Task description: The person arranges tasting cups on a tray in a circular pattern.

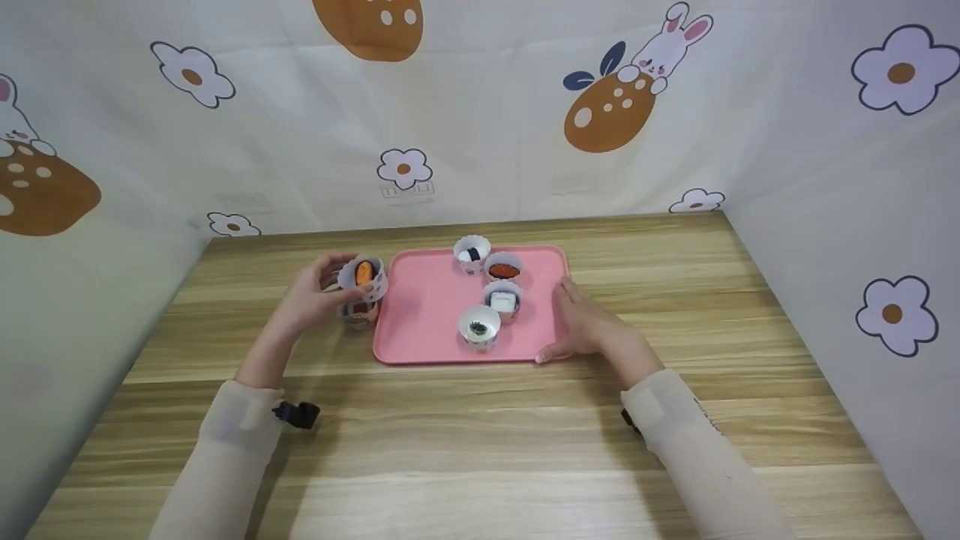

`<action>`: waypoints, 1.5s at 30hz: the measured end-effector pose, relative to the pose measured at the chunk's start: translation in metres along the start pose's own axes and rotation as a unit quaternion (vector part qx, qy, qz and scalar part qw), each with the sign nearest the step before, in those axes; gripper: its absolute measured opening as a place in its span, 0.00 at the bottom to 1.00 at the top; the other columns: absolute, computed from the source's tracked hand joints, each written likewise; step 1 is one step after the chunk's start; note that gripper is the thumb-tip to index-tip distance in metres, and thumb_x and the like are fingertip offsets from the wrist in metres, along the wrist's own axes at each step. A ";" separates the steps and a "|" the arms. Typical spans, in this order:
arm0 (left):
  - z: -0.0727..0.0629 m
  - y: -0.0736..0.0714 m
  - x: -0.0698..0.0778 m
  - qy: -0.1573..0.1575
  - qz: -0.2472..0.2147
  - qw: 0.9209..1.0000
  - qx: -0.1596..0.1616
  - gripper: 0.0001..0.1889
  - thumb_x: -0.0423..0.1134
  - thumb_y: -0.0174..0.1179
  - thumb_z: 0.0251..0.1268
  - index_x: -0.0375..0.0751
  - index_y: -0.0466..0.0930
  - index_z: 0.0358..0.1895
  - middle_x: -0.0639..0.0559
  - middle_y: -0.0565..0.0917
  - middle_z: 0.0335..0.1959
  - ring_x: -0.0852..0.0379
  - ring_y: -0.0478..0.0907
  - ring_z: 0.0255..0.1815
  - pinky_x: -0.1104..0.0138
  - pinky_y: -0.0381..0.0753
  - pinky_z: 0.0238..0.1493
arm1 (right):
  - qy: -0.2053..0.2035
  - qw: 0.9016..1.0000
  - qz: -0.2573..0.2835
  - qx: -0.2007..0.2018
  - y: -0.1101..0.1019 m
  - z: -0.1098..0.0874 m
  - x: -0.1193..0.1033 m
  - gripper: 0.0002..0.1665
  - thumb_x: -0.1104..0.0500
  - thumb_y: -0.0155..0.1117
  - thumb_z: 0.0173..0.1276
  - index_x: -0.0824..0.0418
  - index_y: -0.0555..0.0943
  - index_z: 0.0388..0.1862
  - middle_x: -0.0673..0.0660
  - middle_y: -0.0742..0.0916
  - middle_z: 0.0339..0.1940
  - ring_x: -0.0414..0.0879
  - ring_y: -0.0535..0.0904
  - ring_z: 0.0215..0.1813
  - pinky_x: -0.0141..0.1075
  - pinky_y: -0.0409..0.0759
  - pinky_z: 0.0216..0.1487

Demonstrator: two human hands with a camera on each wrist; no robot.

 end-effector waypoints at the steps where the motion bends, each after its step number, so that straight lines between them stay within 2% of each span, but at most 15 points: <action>1: 0.000 0.002 0.001 -0.003 -0.001 1.000 -0.003 0.32 0.32 0.68 0.62 0.37 0.67 0.69 0.37 0.75 0.67 0.44 0.72 0.69 0.53 0.72 0.71 | -0.001 1.000 -0.001 0.001 0.000 0.000 0.000 0.79 0.34 0.76 0.51 0.73 0.39 0.79 0.73 0.40 0.81 0.70 0.38 0.81 0.61 0.44 0.80; 11: 0.005 0.026 0.004 0.012 0.015 1.000 -0.018 0.31 0.29 0.68 0.60 0.36 0.70 0.67 0.38 0.76 0.66 0.43 0.74 0.68 0.54 0.74 0.70 | 0.007 1.000 -0.004 -0.005 -0.001 -0.001 0.000 0.79 0.33 0.76 0.51 0.73 0.38 0.79 0.73 0.39 0.81 0.70 0.36 0.81 0.61 0.42 0.80; 18: 0.006 0.043 0.003 0.039 0.027 0.998 -0.032 0.30 0.28 0.70 0.57 0.36 0.72 0.65 0.39 0.78 0.64 0.44 0.74 0.66 0.54 0.73 0.71 | 0.008 1.000 -0.003 -0.005 -0.001 -0.002 0.000 0.80 0.33 0.76 0.50 0.73 0.38 0.79 0.73 0.39 0.81 0.70 0.36 0.81 0.61 0.43 0.80; 28: 0.004 0.064 -0.001 0.016 0.028 0.997 -0.064 0.29 0.29 0.70 0.58 0.40 0.72 0.64 0.42 0.77 0.66 0.43 0.73 0.69 0.55 0.72 0.73 | 0.001 1.000 -0.006 0.000 0.000 -0.002 0.000 0.79 0.34 0.76 0.51 0.73 0.39 0.79 0.73 0.40 0.81 0.71 0.38 0.81 0.60 0.44 0.80; 45: 0.004 0.091 -0.007 0.021 0.075 0.990 -0.114 0.30 0.37 0.73 0.56 0.44 0.74 0.63 0.47 0.79 0.64 0.46 0.74 0.69 0.55 0.70 0.73 | 0.005 1.000 -0.004 -0.005 -0.001 -0.002 -0.002 0.78 0.34 0.76 0.52 0.73 0.38 0.79 0.73 0.39 0.81 0.70 0.36 0.81 0.61 0.43 0.80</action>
Point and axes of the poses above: each hand's wrist, its own z-axis towards the middle knuckle, its own y-axis out of the palm, x = y × z, the point moved 2 cm from there along z, towards the middle knuckle
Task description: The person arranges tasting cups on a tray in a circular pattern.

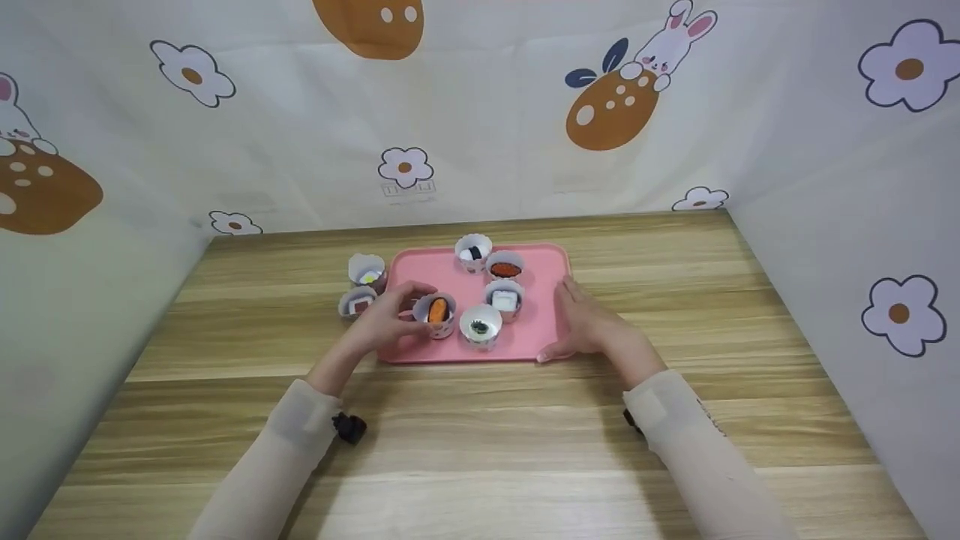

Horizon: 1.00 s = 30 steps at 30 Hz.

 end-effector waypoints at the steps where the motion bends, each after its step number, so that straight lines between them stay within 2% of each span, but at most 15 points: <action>1: 0.000 0.001 0.000 -0.001 0.004 1.000 -0.003 0.30 0.37 0.73 0.56 0.45 0.74 0.63 0.47 0.79 0.64 0.47 0.74 0.69 0.55 0.70 0.73 | 0.002 1.000 0.000 -0.001 0.000 0.000 0.000 0.79 0.34 0.76 0.52 0.72 0.38 0.80 0.72 0.39 0.81 0.70 0.36 0.81 0.60 0.43 0.80; 7: -0.001 0.006 0.002 0.006 0.020 1.000 -0.018 0.30 0.37 0.73 0.56 0.45 0.73 0.63 0.46 0.78 0.64 0.46 0.74 0.68 0.55 0.71 0.73 | 0.010 1.000 -0.002 -0.004 0.000 -0.001 0.000 0.79 0.33 0.75 0.51 0.71 0.37 0.80 0.71 0.38 0.81 0.70 0.36 0.81 0.60 0.43 0.81; 21: -0.002 0.006 0.004 0.008 0.009 0.999 -0.043 0.35 0.33 0.73 0.54 0.43 0.69 0.67 0.45 0.76 0.67 0.45 0.73 0.69 0.55 0.70 0.73 | -0.006 1.000 0.009 0.002 0.000 0.000 0.002 0.78 0.35 0.76 0.52 0.74 0.38 0.79 0.73 0.39 0.81 0.70 0.35 0.81 0.61 0.42 0.80; 30: -0.002 0.000 0.003 0.026 -0.017 0.998 -0.051 0.35 0.31 0.70 0.57 0.37 0.67 0.68 0.42 0.74 0.69 0.44 0.71 0.72 0.56 0.70 0.74 | -0.001 1.000 0.010 -0.002 0.000 0.000 0.002 0.78 0.35 0.76 0.53 0.74 0.38 0.79 0.73 0.39 0.81 0.71 0.36 0.81 0.62 0.43 0.80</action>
Point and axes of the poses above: each hand's wrist, its own z-axis towards the middle knuckle, its own y-axis out of the palm, x = y × z, the point moved 2 cm from there along z, towards the middle knuckle
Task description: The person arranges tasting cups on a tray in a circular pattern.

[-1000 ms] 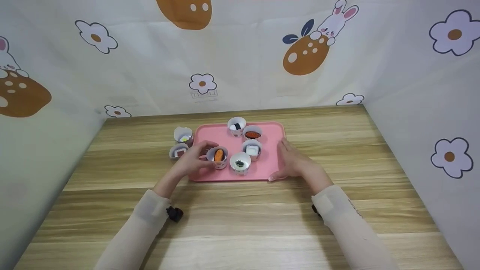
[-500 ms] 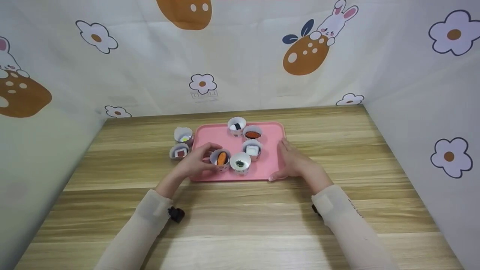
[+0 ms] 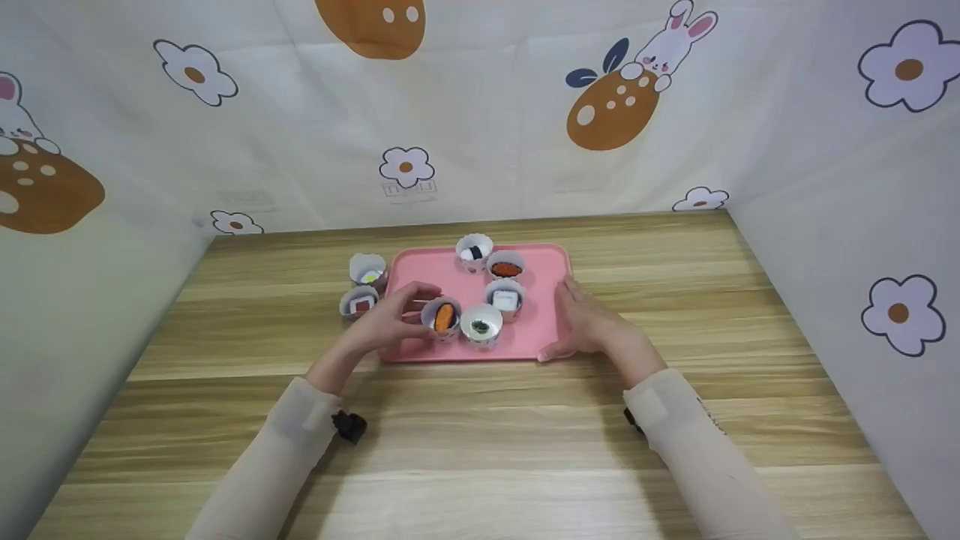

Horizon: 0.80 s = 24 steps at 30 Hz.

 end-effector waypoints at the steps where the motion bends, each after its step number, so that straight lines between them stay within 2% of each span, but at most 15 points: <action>1: -0.001 -0.001 0.000 0.000 -0.007 1.000 -0.001 0.34 0.30 0.70 0.57 0.37 0.67 0.68 0.42 0.74 0.69 0.44 0.70 0.72 0.56 0.70 0.73 | 0.002 1.000 0.000 -0.001 0.000 0.000 0.000 0.78 0.34 0.76 0.52 0.73 0.37 0.79 0.73 0.39 0.81 0.70 0.35 0.81 0.61 0.42 0.80; 6: -0.003 -0.006 0.002 -0.007 -0.028 1.000 0.001 0.34 0.28 0.68 0.58 0.37 0.66 0.69 0.43 0.73 0.69 0.44 0.69 0.73 0.56 0.70 0.74 | 0.006 1.000 0.003 -0.004 0.000 0.000 0.000 0.78 0.34 0.76 0.53 0.73 0.37 0.79 0.72 0.38 0.81 0.70 0.35 0.81 0.62 0.42 0.80; 14: -0.009 -0.019 0.005 0.013 -0.053 0.998 0.019 0.32 0.26 0.64 0.60 0.35 0.66 0.68 0.40 0.73 0.69 0.43 0.69 0.72 0.54 0.67 0.76 | -0.004 1.000 -0.002 0.001 0.000 -0.001 -0.002 0.77 0.35 0.76 0.53 0.74 0.38 0.79 0.73 0.39 0.81 0.70 0.36 0.81 0.62 0.43 0.80; 24: -0.018 -0.037 0.003 0.033 -0.073 0.996 0.038 0.31 0.27 0.64 0.63 0.31 0.64 0.69 0.35 0.71 0.70 0.39 0.68 0.73 0.51 0.67 0.76 | 0.006 1.000 0.001 -0.003 0.000 0.000 -0.001 0.78 0.34 0.76 0.53 0.72 0.38 0.80 0.71 0.38 0.82 0.69 0.35 0.82 0.61 0.43 0.80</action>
Point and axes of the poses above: each hand's wrist, its own z-axis towards the middle knuckle, its own y-axis out of the palm, x = y × z, the point moved 2 cm from there along z, towards the middle knuckle
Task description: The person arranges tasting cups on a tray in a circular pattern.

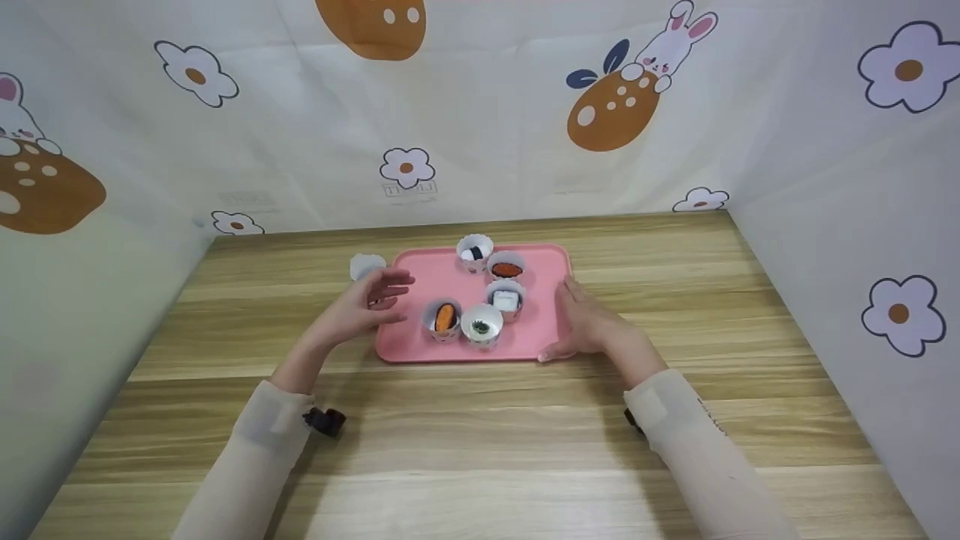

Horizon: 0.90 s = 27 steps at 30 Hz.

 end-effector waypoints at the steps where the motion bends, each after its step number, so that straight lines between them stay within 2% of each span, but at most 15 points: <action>1: -0.001 -0.002 0.000 0.000 -0.003 1.000 0.001 0.31 0.27 0.64 0.63 0.30 0.64 0.69 0.35 0.71 0.70 0.38 0.68 0.73 0.51 0.66 0.76 | 0.001 1.000 0.001 -0.001 0.000 0.000 0.000 0.78 0.34 0.76 0.53 0.72 0.37 0.80 0.71 0.38 0.82 0.69 0.35 0.82 0.61 0.43 0.80; 9: -0.008 -0.021 -0.001 0.003 -0.018 0.999 0.028 0.31 0.27 0.63 0.64 0.28 0.63 0.69 0.33 0.70 0.70 0.36 0.67 0.73 0.48 0.66 0.75 | 0.005 1.000 0.000 -0.001 0.001 0.000 0.002 0.79 0.33 0.75 0.52 0.71 0.37 0.80 0.71 0.38 0.82 0.69 0.35 0.82 0.61 0.43 0.80; 11: -0.010 -0.026 -0.002 0.004 -0.028 0.999 0.036 0.31 0.26 0.63 0.64 0.27 0.62 0.69 0.32 0.70 0.70 0.35 0.66 0.73 0.48 0.69 0.74 | 0.006 1.000 0.000 -0.001 0.001 0.000 0.002 0.79 0.32 0.75 0.52 0.71 0.37 0.80 0.71 0.39 0.82 0.69 0.35 0.82 0.61 0.43 0.80; 16: -0.016 -0.037 -0.005 0.004 -0.061 0.997 0.052 0.31 0.24 0.61 0.64 0.26 0.61 0.69 0.30 0.70 0.69 0.34 0.67 0.72 0.56 0.80 0.64 | 0.007 1.000 0.003 0.000 0.001 0.000 0.002 0.79 0.32 0.75 0.52 0.70 0.37 0.80 0.70 0.39 0.82 0.69 0.35 0.82 0.61 0.43 0.80; 18: -0.017 -0.041 -0.008 0.010 -0.069 0.996 0.061 0.31 0.23 0.61 0.63 0.25 0.62 0.69 0.28 0.69 0.69 0.33 0.66 0.72 0.55 0.78 0.66 | 0.000 1.000 -0.001 0.002 0.001 0.000 0.002 0.78 0.33 0.75 0.52 0.71 0.37 0.80 0.71 0.39 0.82 0.69 0.36 0.82 0.61 0.43 0.80; 21: -0.019 -0.047 -0.014 0.022 -0.074 0.995 0.070 0.30 0.21 0.59 0.63 0.23 0.61 0.68 0.26 0.67 0.69 0.30 0.65 0.72 0.48 0.71 0.71 | -0.010 1.000 -0.007 0.006 0.001 0.000 0.002 0.78 0.34 0.76 0.52 0.74 0.38 0.79 0.73 0.39 0.81 0.70 0.37 0.81 0.62 0.44 0.80; 23: -0.021 -0.050 -0.017 0.022 -0.073 0.994 0.079 0.30 0.21 0.59 0.63 0.22 0.61 0.68 0.26 0.67 0.69 0.30 0.65 0.73 0.47 0.66 0.75 | -0.014 1.000 -0.010 0.007 0.001 0.000 0.001 0.78 0.35 0.76 0.52 0.75 0.39 0.79 0.73 0.39 0.81 0.71 0.37 0.81 0.62 0.44 0.80; 27: -0.024 -0.057 -0.023 0.009 -0.070 0.993 0.090 0.30 0.22 0.60 0.63 0.23 0.60 0.68 0.25 0.66 0.70 0.30 0.64 0.73 0.47 0.64 0.76 | -0.009 1.000 -0.009 0.006 0.000 0.000 0.001 0.79 0.34 0.76 0.52 0.74 0.38 0.79 0.73 0.39 0.81 0.70 0.37 0.81 0.61 0.44 0.80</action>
Point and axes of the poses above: each hand's wrist, its own z-axis towards the middle knuckle, its own y-axis out of the palm, x = y × z, the point moved 2 cm from there along z, towards the middle knuckle
